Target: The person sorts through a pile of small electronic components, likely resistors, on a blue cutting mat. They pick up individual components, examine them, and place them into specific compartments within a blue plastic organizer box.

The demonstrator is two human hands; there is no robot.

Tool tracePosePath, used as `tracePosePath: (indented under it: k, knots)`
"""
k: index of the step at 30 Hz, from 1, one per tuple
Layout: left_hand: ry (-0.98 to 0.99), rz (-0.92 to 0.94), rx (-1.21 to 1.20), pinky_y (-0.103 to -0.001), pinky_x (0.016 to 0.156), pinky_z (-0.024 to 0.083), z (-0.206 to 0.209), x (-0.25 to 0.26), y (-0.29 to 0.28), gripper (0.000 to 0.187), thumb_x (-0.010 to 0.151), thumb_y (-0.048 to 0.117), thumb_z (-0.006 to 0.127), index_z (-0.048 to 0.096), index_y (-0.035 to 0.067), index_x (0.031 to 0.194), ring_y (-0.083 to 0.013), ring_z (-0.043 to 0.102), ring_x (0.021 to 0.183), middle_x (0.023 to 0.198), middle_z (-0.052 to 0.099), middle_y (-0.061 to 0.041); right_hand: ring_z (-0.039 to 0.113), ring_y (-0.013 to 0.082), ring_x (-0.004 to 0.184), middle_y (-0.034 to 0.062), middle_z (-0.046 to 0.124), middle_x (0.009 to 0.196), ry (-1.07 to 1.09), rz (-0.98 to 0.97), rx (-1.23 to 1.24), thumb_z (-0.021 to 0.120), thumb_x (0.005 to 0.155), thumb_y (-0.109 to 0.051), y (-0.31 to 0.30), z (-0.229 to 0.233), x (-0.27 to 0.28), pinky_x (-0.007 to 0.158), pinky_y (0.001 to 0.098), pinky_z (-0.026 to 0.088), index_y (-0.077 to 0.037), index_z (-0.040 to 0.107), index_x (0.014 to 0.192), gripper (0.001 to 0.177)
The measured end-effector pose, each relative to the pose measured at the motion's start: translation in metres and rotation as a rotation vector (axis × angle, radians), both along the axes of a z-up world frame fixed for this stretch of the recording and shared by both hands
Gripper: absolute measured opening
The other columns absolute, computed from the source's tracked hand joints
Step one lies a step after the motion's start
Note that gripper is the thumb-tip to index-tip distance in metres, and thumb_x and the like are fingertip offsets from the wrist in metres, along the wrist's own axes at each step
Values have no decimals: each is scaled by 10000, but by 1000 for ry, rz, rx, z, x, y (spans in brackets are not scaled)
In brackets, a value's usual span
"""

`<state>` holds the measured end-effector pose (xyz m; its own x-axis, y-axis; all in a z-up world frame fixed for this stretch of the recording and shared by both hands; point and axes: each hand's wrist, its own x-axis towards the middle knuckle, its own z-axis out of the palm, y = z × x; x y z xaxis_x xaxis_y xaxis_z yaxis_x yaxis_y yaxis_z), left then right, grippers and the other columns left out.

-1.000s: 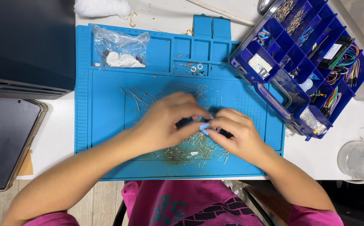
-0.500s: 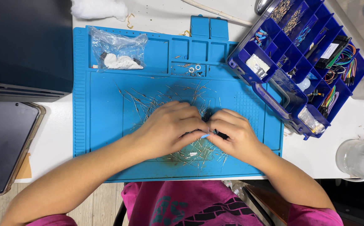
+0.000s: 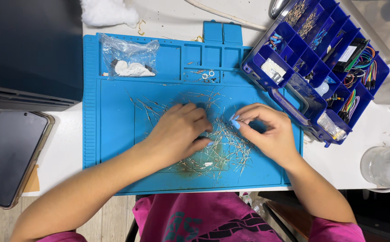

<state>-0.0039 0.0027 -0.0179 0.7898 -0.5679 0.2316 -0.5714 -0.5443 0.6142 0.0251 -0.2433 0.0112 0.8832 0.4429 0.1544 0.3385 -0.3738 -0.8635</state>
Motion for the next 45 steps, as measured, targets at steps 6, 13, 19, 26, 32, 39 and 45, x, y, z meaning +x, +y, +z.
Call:
tracePosePath:
  k: [6,13,19,26,32,39,45]
  knots:
    - [2,9,30,-388,753,467,0,-1,-1,111,844,162,745,758,74,911,-286,632,861,867,698,-113,693,128,769,103,783,870,155,-47,66,791,836,43,-5,-12,-3,755,299,596,-12,745,909,102]
    - [64,2,37,-390,783,465,1,-3,-3,161,818,217,749,749,77,897,-306,637,892,881,700,-135,682,112,778,106,783,864,229,-40,71,797,828,42,-7,-16,-3,794,301,616,-2,749,920,114]
    - [73,-35,84,-417,827,454,1,-7,-6,253,790,274,777,742,69,934,-325,626,925,914,691,-152,688,122,784,107,779,860,261,-21,59,792,828,45,-7,-15,-5,804,321,623,-4,756,929,119]
    - [33,-48,51,-377,781,457,-11,-12,-11,140,829,242,695,741,111,820,-287,640,873,851,702,-116,692,132,761,122,768,847,253,24,82,784,824,60,-4,-14,-3,781,331,626,2,758,926,120]
    - [134,26,-152,-368,730,491,-1,-7,-8,84,817,181,690,735,126,772,-285,666,820,764,693,-88,688,135,759,135,758,835,286,49,126,777,822,69,-7,-13,-3,767,338,626,14,749,919,116]
    - [408,98,-383,-379,658,548,13,-3,-4,61,802,103,729,745,62,844,-290,671,764,773,684,-101,682,169,734,173,703,801,380,21,291,734,865,69,-14,-22,-1,731,350,628,57,700,876,38]
    - [557,98,-543,-336,662,558,9,-3,-6,69,804,55,736,748,37,869,-248,670,768,773,675,-99,680,198,719,190,682,770,432,-4,386,678,915,71,-14,-21,1,696,335,628,75,667,855,61]
